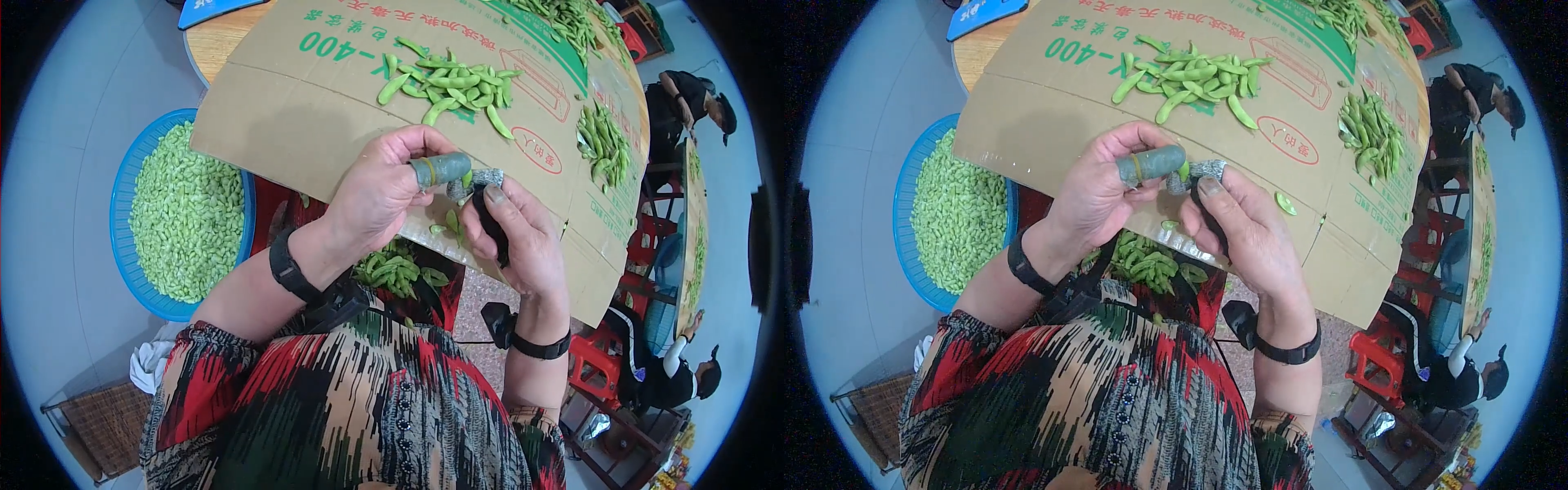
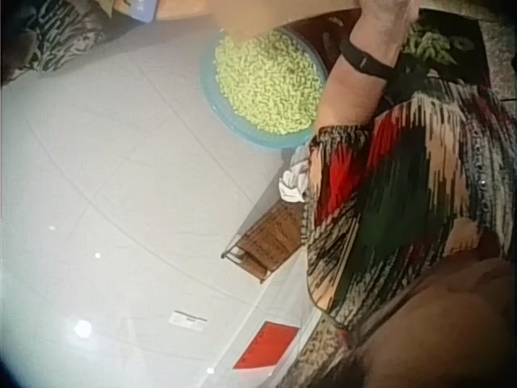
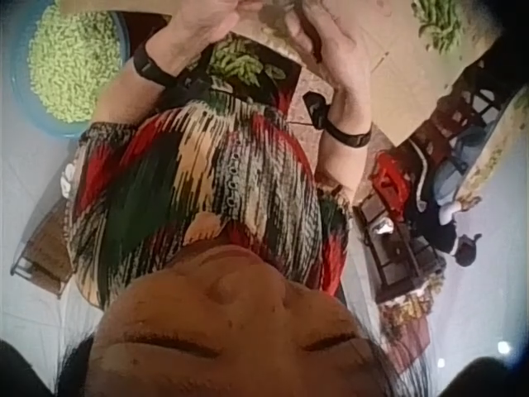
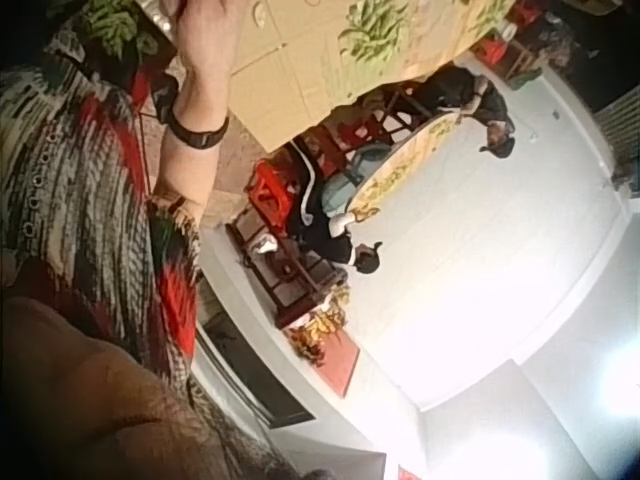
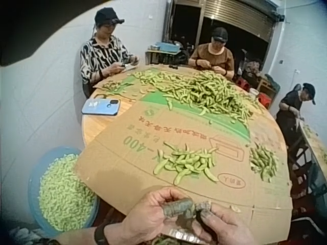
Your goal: Peeling green beans by hand into a collection basket.
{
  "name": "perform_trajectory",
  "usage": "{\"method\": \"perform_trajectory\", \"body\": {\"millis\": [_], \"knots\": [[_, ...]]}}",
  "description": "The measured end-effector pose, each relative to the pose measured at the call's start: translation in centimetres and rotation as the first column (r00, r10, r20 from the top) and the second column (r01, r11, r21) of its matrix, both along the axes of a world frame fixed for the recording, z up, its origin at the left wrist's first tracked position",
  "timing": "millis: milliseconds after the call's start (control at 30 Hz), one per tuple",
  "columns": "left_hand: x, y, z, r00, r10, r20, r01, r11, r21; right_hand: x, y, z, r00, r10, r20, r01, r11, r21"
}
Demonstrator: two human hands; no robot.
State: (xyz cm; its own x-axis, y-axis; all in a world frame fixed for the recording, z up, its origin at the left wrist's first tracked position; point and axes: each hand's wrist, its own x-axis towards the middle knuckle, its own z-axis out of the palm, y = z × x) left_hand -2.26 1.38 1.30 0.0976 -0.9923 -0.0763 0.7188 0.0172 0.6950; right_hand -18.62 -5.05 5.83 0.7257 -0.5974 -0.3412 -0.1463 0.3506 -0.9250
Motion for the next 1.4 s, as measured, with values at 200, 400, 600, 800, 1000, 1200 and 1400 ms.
{"method": "perform_trajectory", "body": {"millis": [200, 400, 600, 800, 1000, 1200, 1400], "knots": [[-0.7, -0.2, 0.7, 0.994, 0.016, 0.109, -0.023, 0.998, 0.056, 0.4, 0.6, -0.8, 0.997, -0.039, -0.064, 0.028, 0.985, -0.168], [0.7, -0.4, -1.3, 0.960, -0.258, -0.105, 0.254, 0.966, -0.053, 0.4, 1.0, -1.6, 0.976, -0.153, 0.155, 0.109, 0.959, 0.261], [0.5, -0.4, -0.9, 0.954, -0.232, -0.188, 0.241, 0.970, 0.025, 0.3, 0.9, -2.0, 0.940, -0.229, 0.252, 0.057, 0.836, 0.546], [-0.2, -0.3, -0.7, 0.959, -0.045, 0.280, 0.056, 0.998, -0.033, 1.3, 1.2, -1.8, 0.975, -0.214, -0.055, 0.197, 0.956, -0.216], [1.1, 0.1, -0.6, 0.936, 0.052, 0.349, -0.048, 0.999, -0.022, 1.9, -1.6, -0.5, 0.986, 0.017, -0.165, -0.038, 0.991, -0.129], [2.5, 0.9, -0.3, 0.895, 0.086, 0.438, -0.100, 0.995, 0.008, 6.8, -3.7, 0.3, 0.754, -0.303, -0.582, -0.569, 0.139, -0.810], [2.8, 1.2, -0.3, 0.866, -0.071, 0.494, 0.025, 0.995, 0.101, 7.8, -4.1, -0.9, 0.719, -0.332, -0.611, -0.623, 0.084, -0.778]]}}
